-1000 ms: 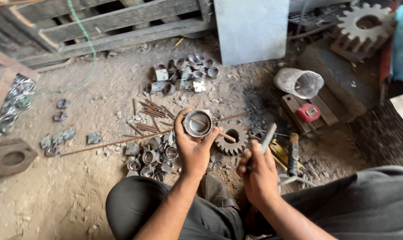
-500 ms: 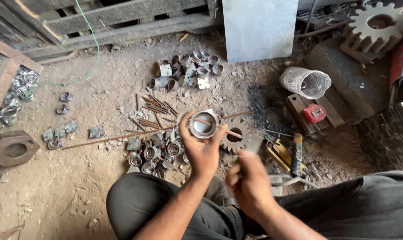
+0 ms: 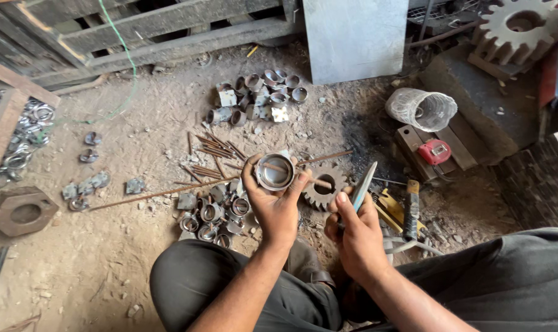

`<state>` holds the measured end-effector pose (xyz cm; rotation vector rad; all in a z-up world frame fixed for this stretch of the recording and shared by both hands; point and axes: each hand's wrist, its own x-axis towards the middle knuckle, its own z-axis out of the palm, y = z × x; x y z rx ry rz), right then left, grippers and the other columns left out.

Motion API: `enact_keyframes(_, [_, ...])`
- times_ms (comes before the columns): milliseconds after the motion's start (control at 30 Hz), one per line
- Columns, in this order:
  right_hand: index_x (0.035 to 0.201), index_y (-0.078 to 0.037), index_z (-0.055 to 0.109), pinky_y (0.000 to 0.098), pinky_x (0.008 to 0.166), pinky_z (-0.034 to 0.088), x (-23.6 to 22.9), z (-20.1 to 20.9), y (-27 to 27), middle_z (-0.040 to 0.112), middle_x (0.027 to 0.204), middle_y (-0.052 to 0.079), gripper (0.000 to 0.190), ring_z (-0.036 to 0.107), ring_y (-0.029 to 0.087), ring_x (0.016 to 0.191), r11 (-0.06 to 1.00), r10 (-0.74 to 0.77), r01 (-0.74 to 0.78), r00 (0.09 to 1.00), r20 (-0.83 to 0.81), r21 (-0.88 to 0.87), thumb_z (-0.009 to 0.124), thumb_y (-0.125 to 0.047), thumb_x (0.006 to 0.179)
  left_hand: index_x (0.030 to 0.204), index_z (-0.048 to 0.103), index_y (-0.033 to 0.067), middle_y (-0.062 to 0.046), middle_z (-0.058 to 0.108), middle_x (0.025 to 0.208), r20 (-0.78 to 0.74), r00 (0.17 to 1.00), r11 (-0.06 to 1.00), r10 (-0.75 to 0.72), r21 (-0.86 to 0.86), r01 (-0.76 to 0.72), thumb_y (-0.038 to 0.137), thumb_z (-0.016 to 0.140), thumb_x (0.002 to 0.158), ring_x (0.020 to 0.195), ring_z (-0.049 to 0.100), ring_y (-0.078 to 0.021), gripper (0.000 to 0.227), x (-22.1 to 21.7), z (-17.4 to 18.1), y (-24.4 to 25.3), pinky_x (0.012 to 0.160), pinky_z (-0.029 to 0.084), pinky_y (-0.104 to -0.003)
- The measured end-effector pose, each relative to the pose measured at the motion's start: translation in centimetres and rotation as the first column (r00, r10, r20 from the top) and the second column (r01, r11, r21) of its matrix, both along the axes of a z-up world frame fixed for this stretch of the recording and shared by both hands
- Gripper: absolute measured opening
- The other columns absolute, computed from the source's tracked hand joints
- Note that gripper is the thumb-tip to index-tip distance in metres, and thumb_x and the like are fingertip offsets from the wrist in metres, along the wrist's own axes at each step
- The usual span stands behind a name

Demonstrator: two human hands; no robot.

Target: The person sits on the floor and uses a hammer to strike a metal ring held against a gear. The person then uses a welding torch to weld the metal ring to the gear, creating sparks. The person repeats this process with another metal ring.

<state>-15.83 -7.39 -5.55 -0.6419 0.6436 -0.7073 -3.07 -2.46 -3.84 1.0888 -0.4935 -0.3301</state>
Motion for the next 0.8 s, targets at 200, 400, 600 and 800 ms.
enact_keyframes(200, [0.120,-0.008,0.050,0.0263,0.047,0.041,-0.1,-0.7,-1.5,0.072,0.092,0.007,0.031,0.054,0.012,0.055,0.992,-0.072,0.083,0.992,0.107,-0.096,0.066,-0.004,0.093,0.145,0.036,0.0072,-0.017,0.063,0.125,0.056,0.994,0.991,-0.096,0.102,0.090,-0.005,0.083,0.082,0.112,0.068,-0.0255,0.079,-0.9,-0.2,0.1,0.097,0.062,-0.039])
enact_keyframes(400, [0.119,-0.008,0.048,0.0258,0.050,0.043,-0.5,-1.7,-2.3,0.071,0.092,0.011,0.032,0.056,0.012,0.058,0.960,-0.162,0.182,0.981,0.109,-0.211,0.067,0.001,0.094,0.144,0.041,0.0091,-0.013,0.062,0.130,-0.087,0.957,0.961,-0.276,-0.031,0.274,-0.003,0.083,0.077,0.109,0.072,-0.0272,0.080,-0.9,0.3,0.4,0.097,0.063,-0.039])
enact_keyframes(600, [0.119,-0.009,0.047,0.0254,0.052,0.043,-0.9,-2.5,-2.5,0.068,0.088,0.009,0.032,0.057,0.013,0.060,0.956,-0.144,0.186,0.971,0.191,-0.226,0.068,0.000,0.096,0.142,0.050,-0.0006,-0.016,0.064,0.131,0.188,0.948,0.961,-0.255,0.160,0.227,0.002,0.089,0.076,0.119,0.070,-0.0240,0.077,0.5,1.4,1.0,0.106,0.062,-0.038])
enact_keyframes(800, [0.119,-0.009,0.047,0.0251,0.055,0.044,-1.1,-2.2,-2.3,0.067,0.089,0.009,0.031,0.057,0.013,0.064,0.931,-0.126,0.173,0.979,0.163,-0.322,0.068,-0.001,0.098,0.131,0.057,0.0007,-0.012,0.068,0.123,0.421,0.827,0.880,-0.373,0.444,0.171,0.014,0.089,0.076,0.112,0.071,-0.0209,0.065,2.5,1.9,2.3,0.101,0.060,-0.033])
